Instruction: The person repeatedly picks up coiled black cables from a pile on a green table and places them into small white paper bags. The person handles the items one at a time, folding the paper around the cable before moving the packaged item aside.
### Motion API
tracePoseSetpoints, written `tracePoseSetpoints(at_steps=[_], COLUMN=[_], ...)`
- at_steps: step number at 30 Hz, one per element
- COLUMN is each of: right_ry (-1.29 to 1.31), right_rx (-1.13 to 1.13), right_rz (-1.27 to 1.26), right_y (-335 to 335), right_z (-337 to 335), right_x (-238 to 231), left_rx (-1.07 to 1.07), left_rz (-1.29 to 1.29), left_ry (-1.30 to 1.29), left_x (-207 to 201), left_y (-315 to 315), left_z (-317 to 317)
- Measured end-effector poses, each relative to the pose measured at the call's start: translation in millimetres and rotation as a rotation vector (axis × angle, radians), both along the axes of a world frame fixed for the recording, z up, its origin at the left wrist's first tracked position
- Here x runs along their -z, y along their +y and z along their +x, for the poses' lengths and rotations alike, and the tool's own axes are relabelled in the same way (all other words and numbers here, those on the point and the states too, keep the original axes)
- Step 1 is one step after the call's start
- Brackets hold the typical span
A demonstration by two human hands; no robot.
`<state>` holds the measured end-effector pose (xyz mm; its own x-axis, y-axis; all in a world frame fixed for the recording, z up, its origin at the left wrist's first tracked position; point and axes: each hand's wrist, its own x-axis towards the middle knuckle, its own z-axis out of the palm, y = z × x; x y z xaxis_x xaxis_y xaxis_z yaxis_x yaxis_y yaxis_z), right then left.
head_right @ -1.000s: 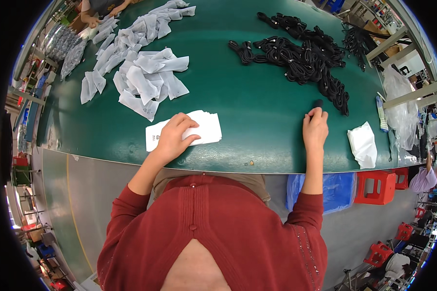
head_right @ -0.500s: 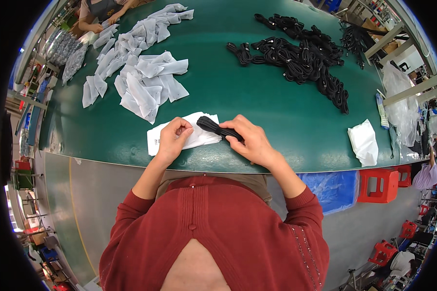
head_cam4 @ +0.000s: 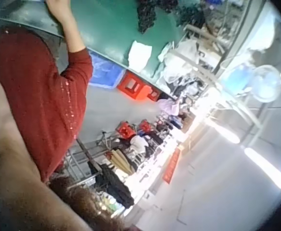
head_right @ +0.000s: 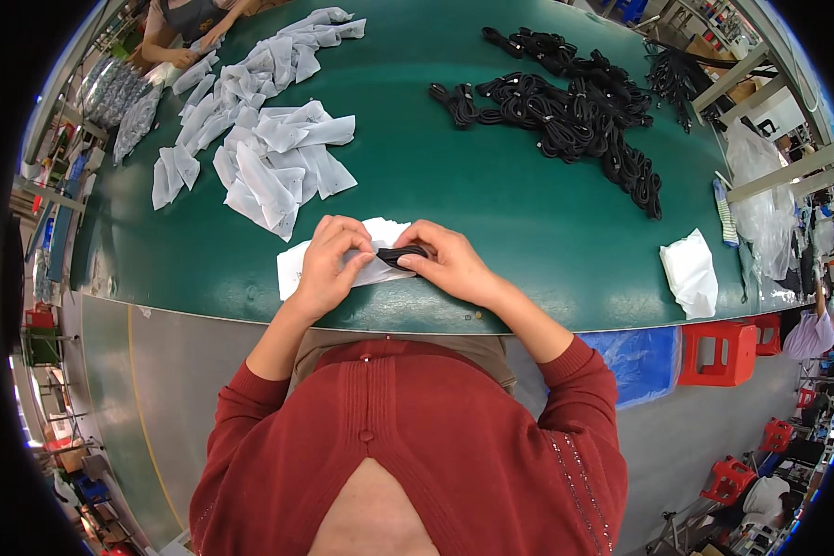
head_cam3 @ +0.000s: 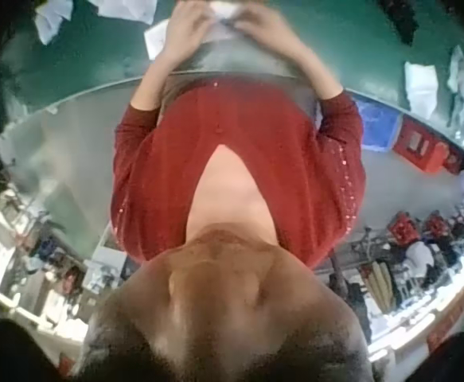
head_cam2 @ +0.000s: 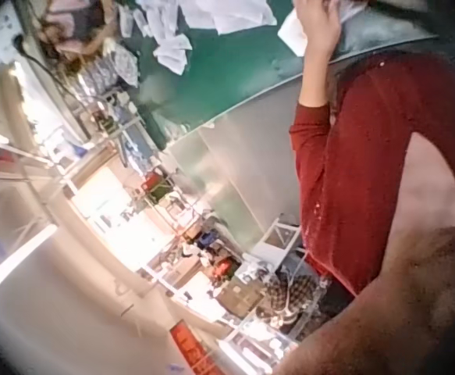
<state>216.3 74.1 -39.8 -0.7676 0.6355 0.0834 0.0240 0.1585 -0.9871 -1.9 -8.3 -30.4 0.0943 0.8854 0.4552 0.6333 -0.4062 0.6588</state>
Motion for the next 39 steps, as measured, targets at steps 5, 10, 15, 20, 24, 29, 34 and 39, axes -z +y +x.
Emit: tracePoseSetpoints(at_steps=[5, 10, 15, 20, 24, 29, 34, 39], right_ry=[0.170, -0.033, -0.603, -0.621, -0.459, -0.452, -0.456, -0.405], right_rx=[-0.045, 0.513, 0.662, 0.522, 0.356, 0.301, 0.473, 0.558], right_rz=[0.107, 0.921, 1.027, 1.039, 1.004, 1.021, 0.802, 0.892], right_y=[9.7, 116.0, 212.7, 202.8, 141.1, 85.7, 63.4, 59.7], right_z=[-15.8, -41.9, -40.9, -35.4, -12.2, 23.3, 42.0, 55.3], right_x=[-24.2, -19.3, 11.5, 37.2, 26.1, 14.7, 8.7, 21.4], left_rx=[-0.046, 0.000, -0.043, 0.062, 0.047, -0.065, -0.135, -0.151], left_rz=[-0.164, -0.071, 0.064, -0.221, -0.260, -0.197, -0.130, -0.117], left_ry=[-0.301, -0.702, -0.680, -1.131, -1.132, -1.013, -0.916, -0.922], left_x=[-19.6, -59.3, -79.7, -72.2, -77.3, -75.9, -94.0, -96.9], left_y=[8.0, 34.8, 62.3, 73.7, 76.5, 95.8, 98.7, 99.7], left_z=[-19.4, -55.9, -52.4, -67.5, -72.0, -88.1, -95.6, -104.7])
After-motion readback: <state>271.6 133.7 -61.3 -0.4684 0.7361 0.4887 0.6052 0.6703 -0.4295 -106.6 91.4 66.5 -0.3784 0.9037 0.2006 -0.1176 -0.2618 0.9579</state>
